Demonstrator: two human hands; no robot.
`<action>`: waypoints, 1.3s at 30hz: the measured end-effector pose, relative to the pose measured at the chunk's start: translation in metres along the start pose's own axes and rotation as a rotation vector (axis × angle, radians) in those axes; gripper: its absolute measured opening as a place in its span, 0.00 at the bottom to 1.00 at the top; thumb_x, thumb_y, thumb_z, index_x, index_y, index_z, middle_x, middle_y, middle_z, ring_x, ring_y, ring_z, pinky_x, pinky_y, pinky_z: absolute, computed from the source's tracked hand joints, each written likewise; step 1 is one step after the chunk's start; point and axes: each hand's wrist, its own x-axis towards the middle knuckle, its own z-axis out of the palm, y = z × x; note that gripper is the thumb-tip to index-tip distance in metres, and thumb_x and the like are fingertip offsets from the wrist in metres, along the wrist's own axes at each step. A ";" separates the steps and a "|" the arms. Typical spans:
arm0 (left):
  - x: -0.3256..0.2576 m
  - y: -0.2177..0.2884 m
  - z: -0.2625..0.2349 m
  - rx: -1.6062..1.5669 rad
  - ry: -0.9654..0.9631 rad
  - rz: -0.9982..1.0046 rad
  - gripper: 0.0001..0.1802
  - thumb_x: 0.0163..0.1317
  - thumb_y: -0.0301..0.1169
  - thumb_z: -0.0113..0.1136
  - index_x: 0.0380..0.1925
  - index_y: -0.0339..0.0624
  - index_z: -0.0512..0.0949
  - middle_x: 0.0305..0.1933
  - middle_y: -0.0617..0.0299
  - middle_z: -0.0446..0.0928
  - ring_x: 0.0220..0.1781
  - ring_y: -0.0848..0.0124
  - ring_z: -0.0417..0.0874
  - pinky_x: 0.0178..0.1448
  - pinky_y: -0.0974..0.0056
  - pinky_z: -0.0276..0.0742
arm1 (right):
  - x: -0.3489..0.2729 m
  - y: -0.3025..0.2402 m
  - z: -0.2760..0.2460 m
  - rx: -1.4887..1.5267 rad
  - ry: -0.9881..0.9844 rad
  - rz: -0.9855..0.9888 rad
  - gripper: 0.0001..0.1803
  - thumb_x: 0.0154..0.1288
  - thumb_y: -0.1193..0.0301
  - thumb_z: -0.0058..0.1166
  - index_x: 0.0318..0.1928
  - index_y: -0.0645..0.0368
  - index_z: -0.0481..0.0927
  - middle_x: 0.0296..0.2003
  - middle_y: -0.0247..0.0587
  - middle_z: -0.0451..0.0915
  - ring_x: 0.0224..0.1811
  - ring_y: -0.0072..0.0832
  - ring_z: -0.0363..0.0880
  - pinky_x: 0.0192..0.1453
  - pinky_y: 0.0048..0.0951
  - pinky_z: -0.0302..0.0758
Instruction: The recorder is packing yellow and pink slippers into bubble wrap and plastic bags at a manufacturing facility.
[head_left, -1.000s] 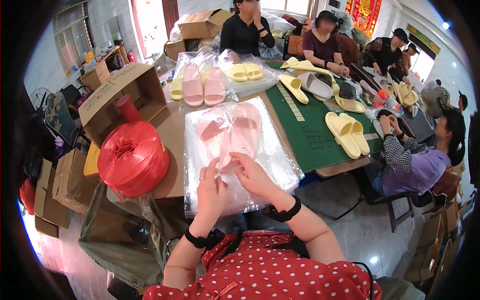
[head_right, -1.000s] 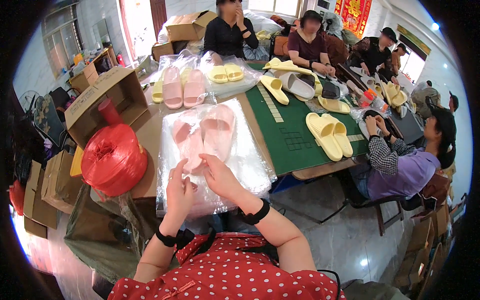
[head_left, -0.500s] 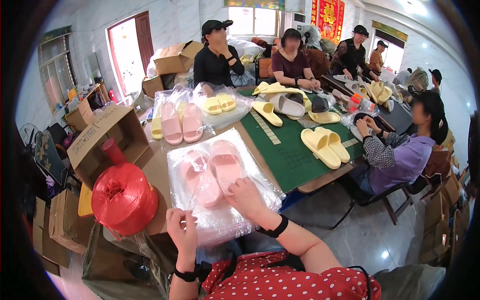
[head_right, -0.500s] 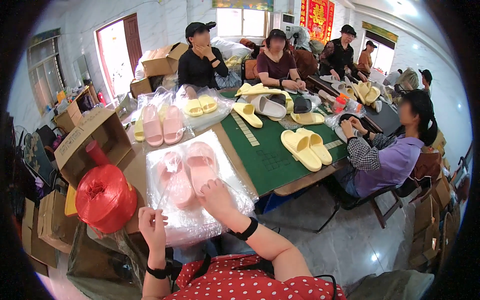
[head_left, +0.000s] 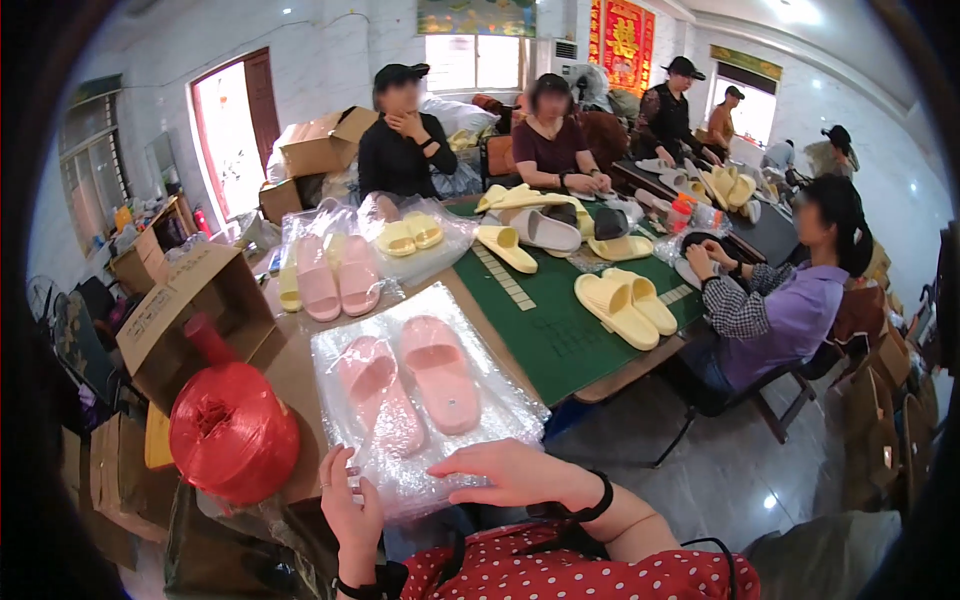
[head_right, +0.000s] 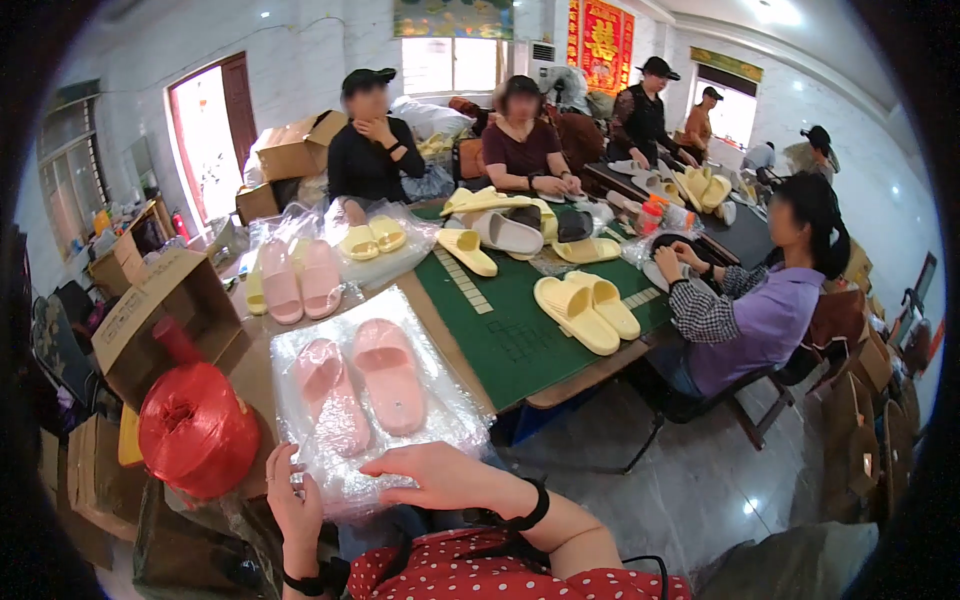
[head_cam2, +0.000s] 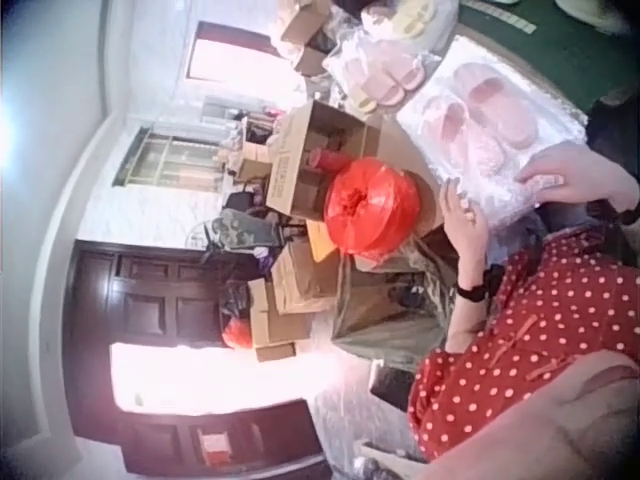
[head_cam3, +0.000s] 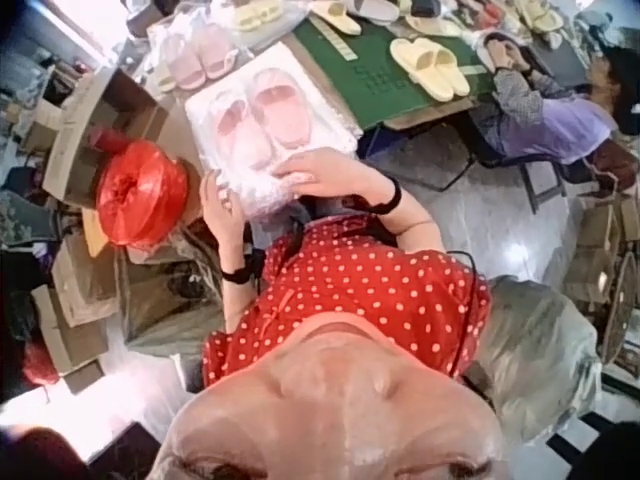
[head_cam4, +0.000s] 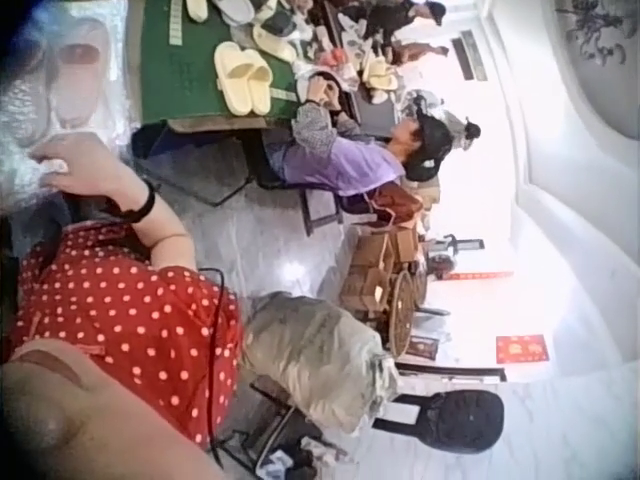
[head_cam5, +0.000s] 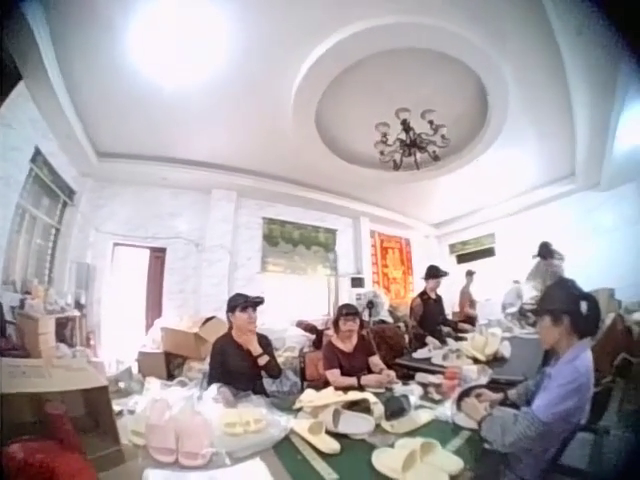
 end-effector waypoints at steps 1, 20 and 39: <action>-0.002 0.002 -0.001 -0.055 -0.007 -0.132 0.28 0.54 0.18 0.57 0.58 0.39 0.75 0.59 0.52 0.74 0.42 0.64 0.82 0.42 0.63 0.79 | -0.004 -0.013 -0.016 0.192 0.057 0.087 0.23 0.67 0.66 0.64 0.60 0.60 0.79 0.49 0.43 0.85 0.50 0.31 0.84 0.56 0.33 0.79; 0.035 -0.001 0.001 0.080 -0.123 -0.121 0.28 0.51 0.12 0.54 0.50 0.50 0.83 0.44 0.53 0.73 0.37 0.56 0.79 0.41 0.57 0.76 | 0.030 0.092 -0.007 -0.331 0.325 0.031 0.34 0.56 0.65 0.70 0.64 0.53 0.75 0.61 0.43 0.78 0.63 0.41 0.76 0.66 0.41 0.73; 0.063 -0.044 -0.034 -0.262 -0.396 -0.390 0.26 0.71 0.37 0.60 0.65 0.38 0.72 0.60 0.43 0.76 0.59 0.59 0.80 0.62 0.61 0.75 | 0.029 0.103 -0.010 -0.133 0.598 0.381 0.22 0.73 0.58 0.56 0.59 0.59 0.81 0.57 0.49 0.80 0.58 0.39 0.79 0.61 0.35 0.74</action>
